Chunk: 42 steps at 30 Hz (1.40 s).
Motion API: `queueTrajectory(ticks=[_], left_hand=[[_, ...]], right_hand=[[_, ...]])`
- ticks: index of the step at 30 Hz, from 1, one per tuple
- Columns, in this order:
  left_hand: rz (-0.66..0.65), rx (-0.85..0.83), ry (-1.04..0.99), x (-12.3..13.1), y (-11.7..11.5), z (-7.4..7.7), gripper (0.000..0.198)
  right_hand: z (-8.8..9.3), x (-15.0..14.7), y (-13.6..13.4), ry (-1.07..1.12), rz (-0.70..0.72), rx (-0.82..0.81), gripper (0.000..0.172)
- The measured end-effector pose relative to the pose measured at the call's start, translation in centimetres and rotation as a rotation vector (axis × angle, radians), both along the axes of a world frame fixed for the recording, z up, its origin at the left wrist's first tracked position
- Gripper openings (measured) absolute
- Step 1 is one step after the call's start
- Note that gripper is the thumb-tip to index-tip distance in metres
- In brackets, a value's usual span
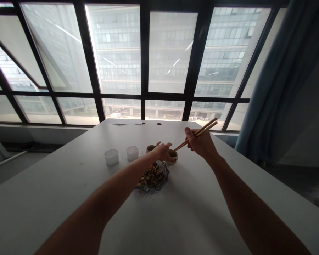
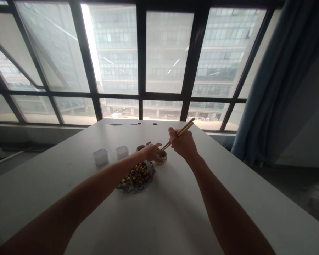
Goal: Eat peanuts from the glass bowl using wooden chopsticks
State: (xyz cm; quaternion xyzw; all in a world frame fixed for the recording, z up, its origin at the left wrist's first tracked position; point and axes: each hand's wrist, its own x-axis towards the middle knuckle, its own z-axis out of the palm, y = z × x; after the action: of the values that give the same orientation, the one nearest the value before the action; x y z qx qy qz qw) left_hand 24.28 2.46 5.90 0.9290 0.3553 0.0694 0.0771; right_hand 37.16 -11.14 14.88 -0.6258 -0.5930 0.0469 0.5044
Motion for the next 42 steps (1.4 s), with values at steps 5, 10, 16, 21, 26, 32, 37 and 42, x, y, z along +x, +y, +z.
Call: queueTrajectory(ticks=[5,10,16,21,26,32,37,42], left_hand=[[-0.063,0.06,-0.008,-2.9,-0.4,1.2,0.081],[-0.016,0.242,-0.274,-10.5,-1.6,1.4,0.037],[0.148,0.35,-0.404,-19.5,-3.9,-1.4,0.023],[0.269,0.451,-0.422,-23.0,-4.8,-3.6,0.027],[0.417,0.526,-0.48,-24.2,-4.1,-5.4,0.047],[0.574,0.485,-0.581,-24.8,-2.4,-7.4,0.074],[0.629,0.317,-0.659,-25.2,-1.6,-8.2,0.081],[0.738,0.096,-0.667,-25.4,-1.6,-8.0,0.082]], right_hand=[[0.5,-0.7,-0.6,0.116,0.175,-0.07,0.055],[-1.0,-1.7,0.3,0.124,0.326,-0.214,0.061],[-4.8,-3.5,2.2,0.138,0.382,-0.263,0.06],[-6.0,-4.0,2.1,0.149,0.412,-0.244,0.063],[-6.4,-3.3,0.9,0.27,0.31,-0.175,0.067],[-11.0,-1.8,0.4,0.708,0.189,-0.052,0.06],[-14.5,-1.0,0.0,0.92,0.201,-0.04,0.053],[-15.5,-1.4,-0.1,0.918,0.236,-0.019,0.051]])
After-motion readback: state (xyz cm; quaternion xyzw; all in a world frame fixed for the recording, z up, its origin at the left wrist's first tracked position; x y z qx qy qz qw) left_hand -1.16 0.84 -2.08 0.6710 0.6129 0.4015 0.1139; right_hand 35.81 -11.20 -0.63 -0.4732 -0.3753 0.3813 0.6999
